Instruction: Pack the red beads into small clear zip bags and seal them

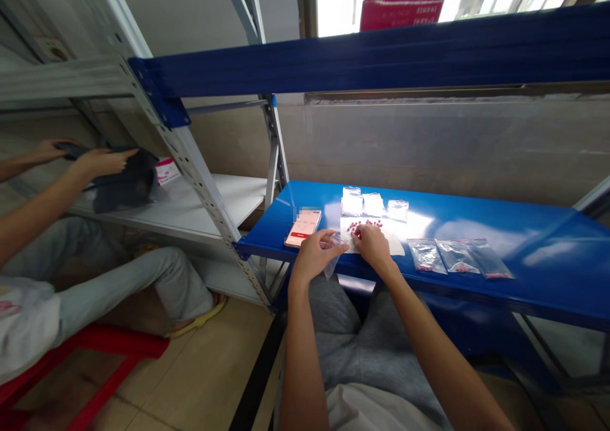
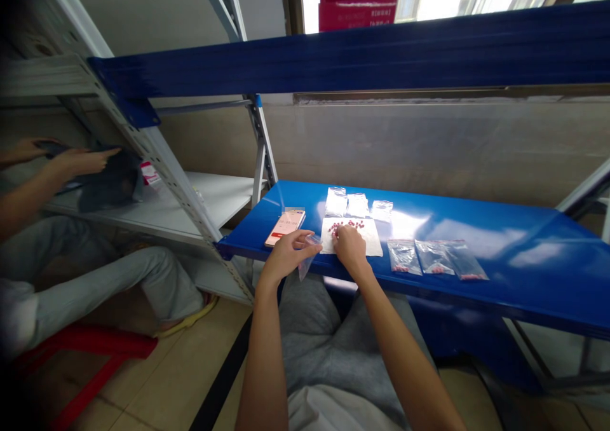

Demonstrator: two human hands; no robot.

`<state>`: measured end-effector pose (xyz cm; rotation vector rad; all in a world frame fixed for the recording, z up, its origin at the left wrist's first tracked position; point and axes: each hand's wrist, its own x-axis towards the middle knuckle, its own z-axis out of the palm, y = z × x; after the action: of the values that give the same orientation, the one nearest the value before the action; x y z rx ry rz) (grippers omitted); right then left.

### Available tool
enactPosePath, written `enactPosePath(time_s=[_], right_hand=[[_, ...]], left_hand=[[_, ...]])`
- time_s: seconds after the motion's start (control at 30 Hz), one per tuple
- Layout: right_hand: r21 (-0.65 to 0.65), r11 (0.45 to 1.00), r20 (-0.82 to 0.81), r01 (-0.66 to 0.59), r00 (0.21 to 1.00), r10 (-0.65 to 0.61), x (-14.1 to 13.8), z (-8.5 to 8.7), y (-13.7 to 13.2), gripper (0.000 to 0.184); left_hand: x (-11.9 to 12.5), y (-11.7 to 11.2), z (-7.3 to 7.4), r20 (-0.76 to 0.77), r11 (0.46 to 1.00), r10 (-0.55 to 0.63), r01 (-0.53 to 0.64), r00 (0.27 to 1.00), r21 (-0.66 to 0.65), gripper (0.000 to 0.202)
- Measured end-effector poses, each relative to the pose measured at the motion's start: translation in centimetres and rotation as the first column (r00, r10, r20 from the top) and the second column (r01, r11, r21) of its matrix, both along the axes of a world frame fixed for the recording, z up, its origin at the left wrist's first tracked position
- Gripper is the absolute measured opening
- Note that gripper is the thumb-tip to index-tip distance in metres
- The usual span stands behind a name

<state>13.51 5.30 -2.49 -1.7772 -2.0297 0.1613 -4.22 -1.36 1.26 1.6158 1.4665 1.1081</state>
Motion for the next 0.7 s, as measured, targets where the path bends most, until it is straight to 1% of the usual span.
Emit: enactPosePath(time_s=[0.07, 0.13, 0.2, 0.23, 0.3, 0.37, 0.43, 0.47, 0.5, 0.57, 0.63, 0.7], right_hand=[[0.009, 1.000, -0.023, -0.004, 1.000, 0.005, 0.2, 0.0, 0.1, 0.017], [0.025, 0.999, -0.080, -0.024, 0.996, 0.026, 0.5, 0.4, 0.0, 0.016], [0.036, 0.994, -0.192, -0.098, 0.976, 0.103, 1.0, 1.2, -0.1, 0.016], [0.041, 0.986, -0.261, -0.161, 0.951, 0.166, 1.1, 1.7, -0.3, 0.017], [0.049, 0.948, -0.370, -0.313, 0.876, 0.309, 1.4, 2.8, -0.8, 0.018], [0.043, 0.895, -0.403, -0.445, 0.812, 0.423, 1.5, 3.8, -1.2, 0.020], [0.018, 0.855, -0.387, -0.519, 0.785, 0.485, 1.5, 4.4, -1.5, 0.021], [0.010, 0.846, -0.380, -0.533, 0.781, 0.496, 1.6, 4.5, -1.5, 0.022], [0.007, 0.847, -0.378, -0.532, 0.783, 0.494, 1.7, 4.5, -1.3, 0.023], [0.014, 0.878, -0.370, -0.479, 0.813, 0.450, 1.9, 4.2, -0.9, 0.022], [0.020, 0.930, -0.331, -0.367, 0.875, 0.353, 2.1, 3.6, -0.2, 0.020], [0.010, 0.966, -0.249, -0.260, 0.934, 0.254, 2.0, 2.9, 0.4, 0.019]], left_hand=[[0.0, -0.1, 0.1, -0.005, 1.000, 0.005, -0.005, 1.000, 0.001, 0.049], [0.0, -0.1, 0.1, -0.010, 1.000, 0.009, -0.009, 1.000, -0.002, 0.050], [0.2, -0.2, 0.2, -0.015, 1.000, 0.005, -0.005, 1.000, -0.010, 0.050], [0.3, -0.2, 0.2, -0.021, 1.000, 0.001, -0.001, 1.000, -0.011, 0.050], [0.6, -0.2, 0.2, -0.037, 1.000, -0.004, 0.003, 0.999, -0.005, 0.051], [0.9, 0.0, 0.1, -0.054, 1.000, -0.008, 0.008, 0.999, 0.002, 0.051], [1.2, 0.1, 0.0, -0.057, 1.000, -0.017, 0.017, 0.998, 0.003, 0.048], [1.3, 0.2, -0.1, -0.057, 1.000, -0.019, 0.019, 0.998, 0.001, 0.048], [1.3, 0.2, -0.2, -0.057, 1.000, -0.016, 0.016, 0.998, 0.001, 0.048], [1.3, 0.3, -0.2, -0.069, 1.000, 0.001, -0.001, 0.998, 0.003, 0.050], [1.1, 0.3, -0.3, -0.090, 1.000, 0.018, -0.018, 0.996, 0.005, 0.051], [0.9, 0.2, -0.3, -0.101, 1.000, 0.027, -0.027, 0.994, 0.005, 0.051]])
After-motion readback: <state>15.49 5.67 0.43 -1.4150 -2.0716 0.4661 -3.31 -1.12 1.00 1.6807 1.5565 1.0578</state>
